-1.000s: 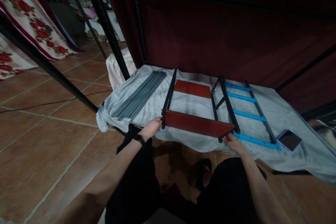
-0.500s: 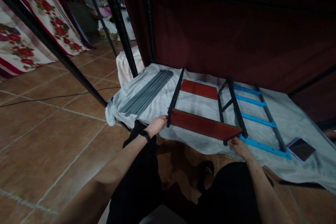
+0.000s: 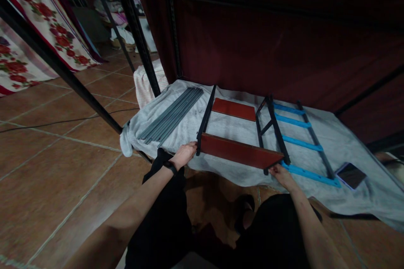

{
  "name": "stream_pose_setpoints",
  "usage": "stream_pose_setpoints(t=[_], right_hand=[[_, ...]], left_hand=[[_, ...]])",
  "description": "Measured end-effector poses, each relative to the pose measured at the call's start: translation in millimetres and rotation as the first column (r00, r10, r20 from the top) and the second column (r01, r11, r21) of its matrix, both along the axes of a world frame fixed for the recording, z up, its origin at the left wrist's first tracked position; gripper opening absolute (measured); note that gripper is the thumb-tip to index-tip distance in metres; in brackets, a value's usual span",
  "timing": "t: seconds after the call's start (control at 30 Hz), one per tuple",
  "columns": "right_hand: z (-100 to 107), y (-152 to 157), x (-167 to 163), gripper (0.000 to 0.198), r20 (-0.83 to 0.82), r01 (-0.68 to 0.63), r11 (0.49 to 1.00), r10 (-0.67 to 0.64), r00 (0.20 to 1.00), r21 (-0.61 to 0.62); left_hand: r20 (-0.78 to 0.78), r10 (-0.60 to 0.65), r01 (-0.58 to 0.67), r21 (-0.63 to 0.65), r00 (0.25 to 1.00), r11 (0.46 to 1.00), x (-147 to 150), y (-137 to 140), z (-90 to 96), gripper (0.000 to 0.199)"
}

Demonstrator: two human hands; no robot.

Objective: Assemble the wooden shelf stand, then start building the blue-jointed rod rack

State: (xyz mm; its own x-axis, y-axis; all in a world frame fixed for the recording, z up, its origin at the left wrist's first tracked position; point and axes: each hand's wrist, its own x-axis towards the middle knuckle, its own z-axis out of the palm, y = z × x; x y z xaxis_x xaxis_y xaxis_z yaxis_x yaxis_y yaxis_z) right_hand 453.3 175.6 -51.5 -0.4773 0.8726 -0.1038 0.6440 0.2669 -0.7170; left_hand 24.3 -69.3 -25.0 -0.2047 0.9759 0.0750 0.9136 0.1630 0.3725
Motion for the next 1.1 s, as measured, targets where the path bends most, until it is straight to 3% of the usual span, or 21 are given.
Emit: stream_pose_setpoints(t=[0.47, 0.9, 1.1], right_hand=[[-3.3, 3.6, 0.3, 0.023, -0.043, -0.022, 0.996, 0.019, 0.999, -0.086], [1.7, -0.5, -4.5, 0.019, -0.014, -0.017, 0.998, 0.016, 1.000, -0.056], [6.9, -13.9, -6.3, 0.020, -0.010, 0.024, 0.999, -0.024, 1.000, 0.033]], left_hand=[[0.092, 0.023, -0.025, 0.017, 0.995, 1.000, -9.3, 8.2, -5.6, 0.017], [0.200, -0.020, 0.007, 0.065, 0.980, 0.998, -20.6, 11.3, -14.4, 0.014], [0.261, -0.012, -0.023, 0.131, 0.965, 0.991, -21.8, 10.8, -16.2, 0.016]])
